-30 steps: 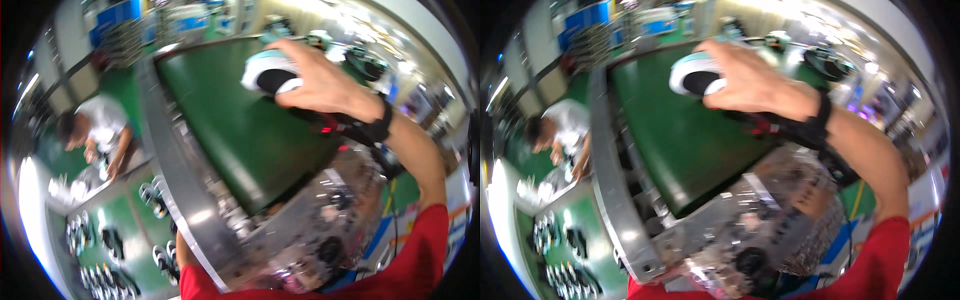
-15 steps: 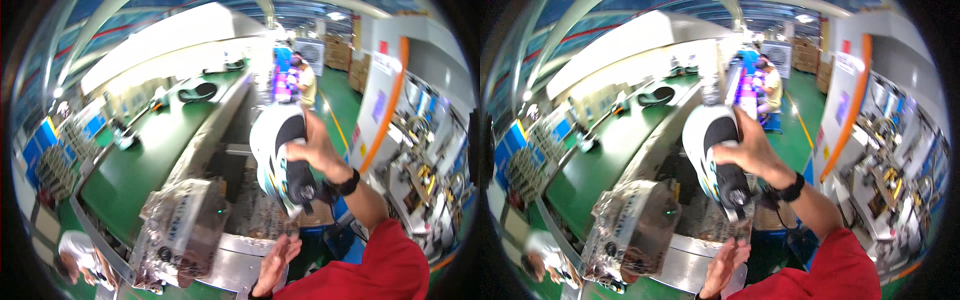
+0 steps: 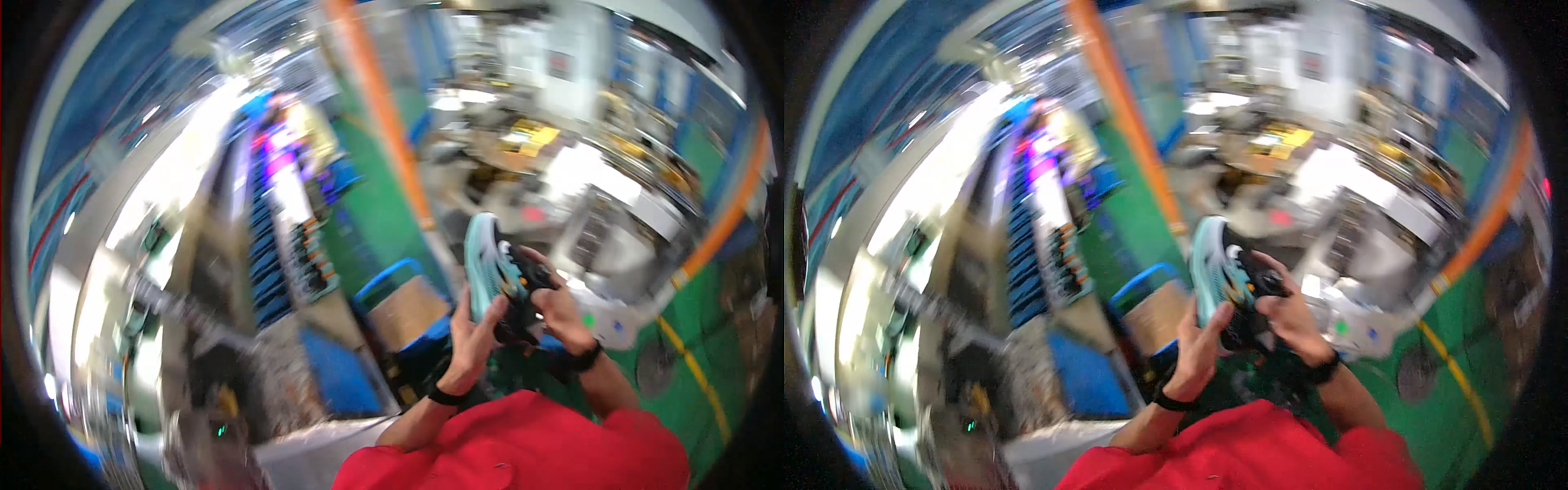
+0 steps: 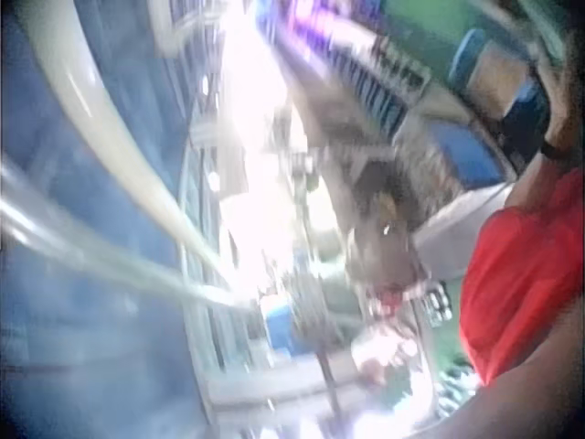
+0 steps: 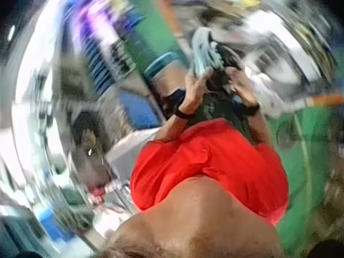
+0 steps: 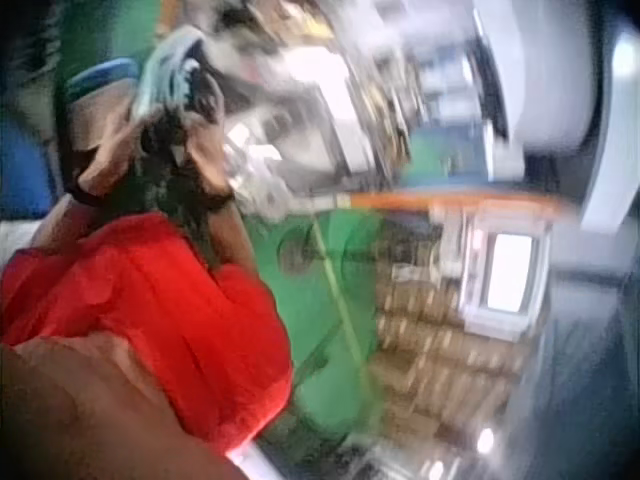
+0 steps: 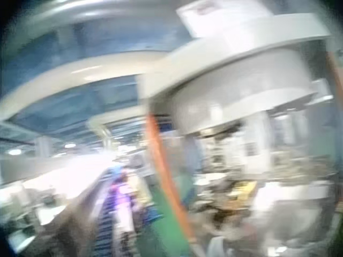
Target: Operator uses a specialized press machine to attach or mold components of athletic shoes in a factory setting.
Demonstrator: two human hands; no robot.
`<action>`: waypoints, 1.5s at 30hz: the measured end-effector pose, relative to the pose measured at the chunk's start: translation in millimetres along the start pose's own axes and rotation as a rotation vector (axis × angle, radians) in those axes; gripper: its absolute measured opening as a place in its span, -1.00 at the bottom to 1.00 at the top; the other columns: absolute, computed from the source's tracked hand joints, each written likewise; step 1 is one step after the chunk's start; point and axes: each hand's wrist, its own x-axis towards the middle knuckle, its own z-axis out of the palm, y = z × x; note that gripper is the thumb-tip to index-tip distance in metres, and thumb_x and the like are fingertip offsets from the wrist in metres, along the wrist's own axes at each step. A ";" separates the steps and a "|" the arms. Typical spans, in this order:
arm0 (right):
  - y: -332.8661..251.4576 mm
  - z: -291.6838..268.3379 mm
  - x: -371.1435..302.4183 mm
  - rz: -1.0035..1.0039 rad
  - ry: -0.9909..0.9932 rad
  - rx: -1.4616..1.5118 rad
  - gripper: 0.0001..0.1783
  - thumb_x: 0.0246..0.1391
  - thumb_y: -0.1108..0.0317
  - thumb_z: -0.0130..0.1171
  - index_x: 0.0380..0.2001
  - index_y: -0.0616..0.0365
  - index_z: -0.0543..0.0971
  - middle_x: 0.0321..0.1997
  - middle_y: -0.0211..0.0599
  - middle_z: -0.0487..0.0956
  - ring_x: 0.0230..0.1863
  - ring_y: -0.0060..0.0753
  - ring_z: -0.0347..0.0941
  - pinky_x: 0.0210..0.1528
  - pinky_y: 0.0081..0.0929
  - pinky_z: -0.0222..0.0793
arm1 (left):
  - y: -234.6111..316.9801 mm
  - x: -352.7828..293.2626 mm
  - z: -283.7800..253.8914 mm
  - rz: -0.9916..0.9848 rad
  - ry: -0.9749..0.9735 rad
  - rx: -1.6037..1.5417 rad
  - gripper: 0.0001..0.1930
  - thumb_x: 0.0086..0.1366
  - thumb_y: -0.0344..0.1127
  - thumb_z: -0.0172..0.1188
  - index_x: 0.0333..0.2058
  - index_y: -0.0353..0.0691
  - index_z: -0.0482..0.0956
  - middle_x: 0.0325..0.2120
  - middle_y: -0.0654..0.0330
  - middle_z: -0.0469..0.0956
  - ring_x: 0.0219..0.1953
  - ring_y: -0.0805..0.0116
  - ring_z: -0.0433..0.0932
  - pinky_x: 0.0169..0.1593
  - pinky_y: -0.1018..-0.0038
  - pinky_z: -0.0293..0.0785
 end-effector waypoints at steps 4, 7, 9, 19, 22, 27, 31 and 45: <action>-6.2 -105.9 -23.3 -0.002 0.434 -0.186 -0.25 -0.25 0.39 0.36 0.12 0.23 0.38 -0.05 -0.32 0.52 -0.10 -0.52 0.42 0.05 -0.52 0.35 | -32.4 42.6 118.2 -0.115 -0.276 0.048 -0.52 0.35 -0.21 0.12 0.14 -0.32 0.28 -0.11 0.11 0.53 -0.13 0.39 0.55 -0.09 0.46 0.54; -24.1 -190.1 -44.0 0.020 0.767 -0.054 -0.33 -0.30 0.42 0.41 0.00 0.27 0.47 -0.14 -0.35 0.56 -0.10 -0.52 0.45 0.04 -0.54 0.35 | -103.6 88.6 183.0 0.112 -0.527 0.459 -0.44 0.40 -0.19 0.05 0.27 -0.33 0.18 -0.06 0.08 0.51 -0.12 0.42 0.48 -0.04 0.50 0.43; -48.9 -253.0 -65.0 -0.044 0.878 -0.193 -0.32 -0.34 0.46 0.40 0.00 0.28 0.49 -0.12 -0.33 0.57 -0.09 -0.51 0.46 0.07 -0.52 0.35 | -148.2 118.9 230.3 -0.027 -0.613 0.320 -0.40 0.38 -0.09 0.05 0.23 -0.40 0.22 -0.05 0.09 0.50 -0.06 0.39 0.45 0.04 0.49 0.38; -79.3 -394.6 -131.8 -0.177 1.140 -0.321 -0.33 -0.17 0.42 0.32 0.09 0.34 0.40 -0.04 -0.29 0.53 -0.08 -0.50 0.45 0.08 -0.53 0.32 | -323.5 323.1 383.6 0.307 -0.298 0.994 -0.45 0.10 -0.04 0.27 -0.17 -0.49 0.42 -0.26 -0.31 0.56 -0.10 -0.24 0.52 -0.03 0.10 0.42; -77.6 -410.3 -142.9 -0.104 1.232 -0.396 -0.33 -0.18 0.40 0.32 0.08 0.34 0.40 -0.03 -0.29 0.51 -0.07 -0.50 0.43 0.09 -0.51 0.31 | -351.4 371.8 401.5 0.032 -0.283 1.190 -0.25 0.10 -0.14 0.29 0.03 -0.65 0.17 -0.17 -0.37 0.52 -0.12 -0.20 0.56 -0.02 0.17 0.50; -87.6 -407.2 -121.3 -0.055 1.296 -0.454 -0.33 -0.21 0.41 0.30 0.07 0.35 0.40 -0.04 -0.29 0.50 -0.09 -0.49 0.43 0.05 -0.51 0.34 | -363.0 421.4 379.8 -0.140 -0.145 1.210 -0.01 0.16 -0.20 0.26 0.27 -0.63 -0.24 0.04 -0.37 0.37 0.04 -0.19 0.47 0.06 0.11 0.46; -102.4 -426.3 -72.5 0.055 1.226 -0.672 -0.34 -0.26 0.41 0.27 0.04 0.34 0.44 -0.12 -0.30 0.52 -0.17 -0.49 0.45 -0.03 -0.54 0.37 | -336.8 432.7 346.1 -0.192 -0.031 1.271 -0.15 0.10 -0.38 0.19 0.25 -0.57 -0.12 -0.14 -0.27 0.52 -0.06 -0.12 0.56 0.03 0.12 0.49; 44.5 -403.8 339.9 0.613 0.417 -1.264 -0.53 -0.20 0.20 0.25 -0.21 0.28 0.59 -0.15 0.09 0.61 -0.09 -0.04 0.58 -0.03 -0.27 0.48 | -20.5 201.9 100.2 -0.405 -0.090 0.153 -0.47 0.19 -0.56 0.16 0.15 -0.46 0.29 -0.02 0.07 0.48 -0.01 0.31 0.49 0.09 0.41 0.42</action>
